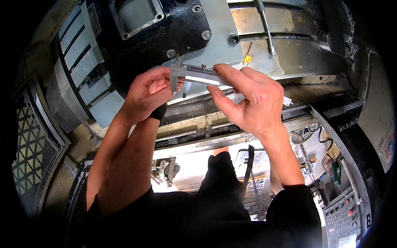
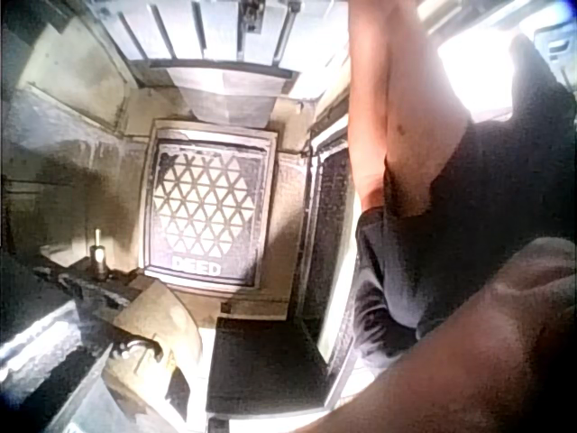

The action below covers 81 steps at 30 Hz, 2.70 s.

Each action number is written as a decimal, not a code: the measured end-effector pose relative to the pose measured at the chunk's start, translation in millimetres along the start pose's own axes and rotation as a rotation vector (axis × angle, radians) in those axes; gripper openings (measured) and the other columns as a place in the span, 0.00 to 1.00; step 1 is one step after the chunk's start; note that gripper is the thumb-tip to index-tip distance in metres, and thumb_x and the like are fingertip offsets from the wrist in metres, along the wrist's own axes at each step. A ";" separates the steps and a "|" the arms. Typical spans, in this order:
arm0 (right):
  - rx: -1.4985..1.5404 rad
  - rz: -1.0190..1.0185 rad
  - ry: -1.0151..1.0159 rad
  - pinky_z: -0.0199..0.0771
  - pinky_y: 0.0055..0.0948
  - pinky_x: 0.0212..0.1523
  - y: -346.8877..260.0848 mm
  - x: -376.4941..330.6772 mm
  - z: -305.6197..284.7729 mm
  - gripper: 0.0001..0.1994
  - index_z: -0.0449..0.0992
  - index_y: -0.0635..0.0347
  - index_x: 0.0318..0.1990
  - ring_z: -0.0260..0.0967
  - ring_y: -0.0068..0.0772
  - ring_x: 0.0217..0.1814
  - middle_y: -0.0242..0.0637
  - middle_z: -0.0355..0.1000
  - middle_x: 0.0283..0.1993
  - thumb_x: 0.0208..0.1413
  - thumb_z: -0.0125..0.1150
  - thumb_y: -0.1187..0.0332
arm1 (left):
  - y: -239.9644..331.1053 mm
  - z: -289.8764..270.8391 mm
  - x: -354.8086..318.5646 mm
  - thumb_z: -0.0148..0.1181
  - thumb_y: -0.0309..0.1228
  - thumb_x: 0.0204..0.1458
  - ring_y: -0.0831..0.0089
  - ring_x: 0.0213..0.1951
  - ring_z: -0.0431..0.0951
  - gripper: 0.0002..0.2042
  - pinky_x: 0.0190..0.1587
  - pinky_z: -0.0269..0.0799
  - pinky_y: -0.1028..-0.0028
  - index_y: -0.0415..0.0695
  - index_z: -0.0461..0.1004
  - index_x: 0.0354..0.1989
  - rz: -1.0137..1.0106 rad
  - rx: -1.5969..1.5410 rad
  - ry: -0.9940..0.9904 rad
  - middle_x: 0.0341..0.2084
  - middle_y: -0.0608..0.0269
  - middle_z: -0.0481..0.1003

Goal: The person measures a metal workpiece mounted on a CNC machine using a dial indicator and a caliper. They adjust the dial indicator on the workpiece surface, then use the caliper to measure specific dimensions of the part. The person also interacts with the machine's control panel during the process.

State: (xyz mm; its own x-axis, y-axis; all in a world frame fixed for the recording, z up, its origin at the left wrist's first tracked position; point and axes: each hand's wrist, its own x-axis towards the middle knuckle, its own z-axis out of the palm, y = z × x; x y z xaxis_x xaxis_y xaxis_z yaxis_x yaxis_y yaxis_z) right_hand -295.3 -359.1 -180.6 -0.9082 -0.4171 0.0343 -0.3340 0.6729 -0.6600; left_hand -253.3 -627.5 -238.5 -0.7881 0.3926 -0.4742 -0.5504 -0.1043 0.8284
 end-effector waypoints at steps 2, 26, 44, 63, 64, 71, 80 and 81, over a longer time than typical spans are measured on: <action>-0.003 -0.003 -0.005 0.69 0.26 0.23 -1.4 2.2 -0.8 0.15 0.85 0.56 0.44 0.72 0.28 0.22 0.32 0.76 0.24 0.48 0.74 0.64 | 0.6 -1.8 1.3 0.57 0.17 0.58 0.71 0.55 0.77 0.15 0.64 0.69 0.69 0.33 0.73 0.54 -0.007 -0.060 -0.037 0.49 0.57 0.77; 0.907 0.682 -0.122 0.44 0.17 0.23 -11.8 81.1 8.0 0.22 0.79 0.59 0.31 0.49 0.09 0.22 0.19 0.61 0.20 0.69 0.57 0.50 | 8.3 11.1 -1.4 0.63 0.20 0.56 0.81 0.41 0.75 0.11 0.49 0.71 0.77 0.37 0.78 0.47 -0.009 -0.071 0.070 0.38 0.66 0.78; 0.137 0.351 -0.167 0.65 0.31 0.30 -4.2 285.1 58.0 0.31 0.76 0.60 0.22 0.67 0.28 0.24 0.35 0.72 0.20 0.66 0.50 0.40 | 1.8 8.3 0.2 0.64 0.24 0.56 0.80 0.40 0.78 0.11 0.47 0.74 0.76 0.40 0.78 0.48 0.099 0.011 0.048 0.38 0.66 0.79; 0.049 0.099 -0.197 0.64 0.32 0.29 28.1 328.7 97.2 0.33 0.79 0.68 0.38 0.66 0.30 0.26 0.37 0.71 0.26 0.60 0.50 0.39 | 6.4 7.2 -5.5 0.66 0.28 0.56 0.79 0.38 0.79 0.11 0.48 0.76 0.74 0.41 0.78 0.45 0.123 -0.008 0.061 0.38 0.66 0.80; 0.041 0.091 -0.193 0.65 0.32 0.31 30.7 330.0 98.7 0.33 0.79 0.68 0.39 0.67 0.31 0.27 0.38 0.71 0.27 0.60 0.50 0.40 | 6.5 7.1 -5.7 0.66 0.28 0.56 0.79 0.38 0.79 0.11 0.48 0.76 0.74 0.41 0.78 0.45 0.120 -0.019 0.058 0.38 0.66 0.80; 0.028 0.136 -0.201 0.70 0.38 0.48 21.6 328.5 98.1 0.33 0.79 0.72 0.45 0.75 0.48 0.40 0.53 0.77 0.34 0.60 0.48 0.44 | 5.6 6.7 -6.2 0.66 0.28 0.56 0.79 0.39 0.79 0.11 0.48 0.76 0.74 0.41 0.78 0.46 0.128 -0.010 0.062 0.38 0.66 0.80; -0.018 0.019 -0.148 0.72 0.41 0.53 23.1 328.4 94.7 0.31 0.79 0.75 0.46 0.78 0.54 0.44 0.57 0.79 0.36 0.60 0.48 0.48 | 5.6 7.4 -5.5 0.66 0.27 0.55 0.79 0.39 0.80 0.11 0.49 0.76 0.74 0.40 0.77 0.46 0.143 -0.005 0.059 0.38 0.66 0.80; -0.032 -0.017 -0.129 0.72 0.42 0.53 25.4 329.4 95.0 0.31 0.79 0.76 0.46 0.78 0.54 0.44 0.58 0.79 0.37 0.60 0.49 0.48 | 6.0 7.2 -5.4 0.66 0.27 0.55 0.79 0.39 0.80 0.11 0.48 0.76 0.74 0.40 0.77 0.46 0.140 -0.005 0.056 0.38 0.66 0.80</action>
State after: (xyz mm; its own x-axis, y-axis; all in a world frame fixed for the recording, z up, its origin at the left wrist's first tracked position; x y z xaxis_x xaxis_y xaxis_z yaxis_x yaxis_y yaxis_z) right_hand -579.0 -537.3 -257.3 -0.8633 -0.5020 -0.0527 -0.3587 0.6836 -0.6356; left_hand -250.4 -623.7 -228.8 -0.8715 0.3218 -0.3700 -0.4350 -0.1590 0.8863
